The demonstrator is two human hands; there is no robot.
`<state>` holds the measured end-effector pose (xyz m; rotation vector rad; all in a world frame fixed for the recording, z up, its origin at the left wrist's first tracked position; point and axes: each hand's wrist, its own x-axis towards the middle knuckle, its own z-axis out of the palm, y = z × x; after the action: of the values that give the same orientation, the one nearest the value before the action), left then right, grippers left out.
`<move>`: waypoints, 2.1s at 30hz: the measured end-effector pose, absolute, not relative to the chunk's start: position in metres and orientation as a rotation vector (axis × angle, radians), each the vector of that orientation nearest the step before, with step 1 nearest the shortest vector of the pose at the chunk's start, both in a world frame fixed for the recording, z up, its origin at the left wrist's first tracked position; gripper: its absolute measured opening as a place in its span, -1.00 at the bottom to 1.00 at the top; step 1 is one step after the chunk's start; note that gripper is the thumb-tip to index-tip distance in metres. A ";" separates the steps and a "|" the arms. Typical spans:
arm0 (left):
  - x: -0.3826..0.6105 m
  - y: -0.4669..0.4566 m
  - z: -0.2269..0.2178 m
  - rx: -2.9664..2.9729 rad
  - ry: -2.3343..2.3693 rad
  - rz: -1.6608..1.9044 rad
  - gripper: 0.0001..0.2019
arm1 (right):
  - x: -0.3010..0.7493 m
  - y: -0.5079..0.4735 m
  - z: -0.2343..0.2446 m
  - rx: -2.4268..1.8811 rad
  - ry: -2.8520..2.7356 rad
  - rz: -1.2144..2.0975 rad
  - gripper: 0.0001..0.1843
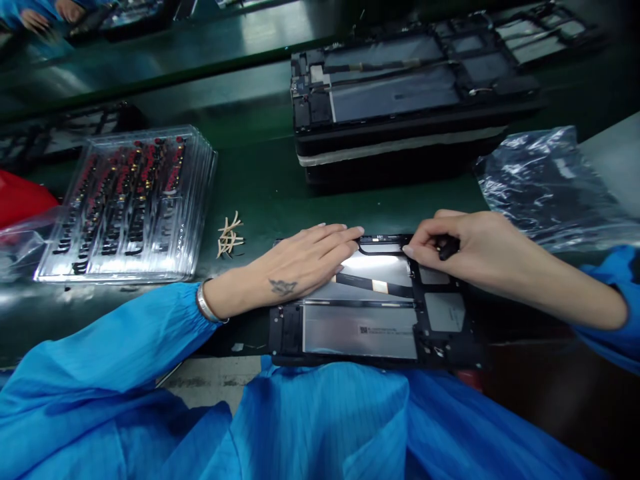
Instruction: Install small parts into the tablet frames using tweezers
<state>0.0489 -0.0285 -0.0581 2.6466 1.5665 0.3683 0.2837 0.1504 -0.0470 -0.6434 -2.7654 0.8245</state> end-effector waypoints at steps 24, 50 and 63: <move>0.045 -0.027 -0.050 3.037 1.567 0.108 -0.64 | 0.282 0.149 -0.037 -0.682 -2.767 0.894 -0.71; 0.046 -0.027 -0.049 3.100 1.527 0.145 -0.60 | 0.280 0.146 -0.041 -0.686 -2.942 0.631 -0.79; 0.064 -0.016 -0.036 3.144 1.578 0.017 -0.65 | 0.279 0.148 -0.042 -0.587 -2.941 0.603 -0.84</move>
<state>0.0640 -0.0164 -0.0365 3.1436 1.5785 0.0165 0.2788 0.1484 -0.0420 -0.5866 -2.9410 0.6031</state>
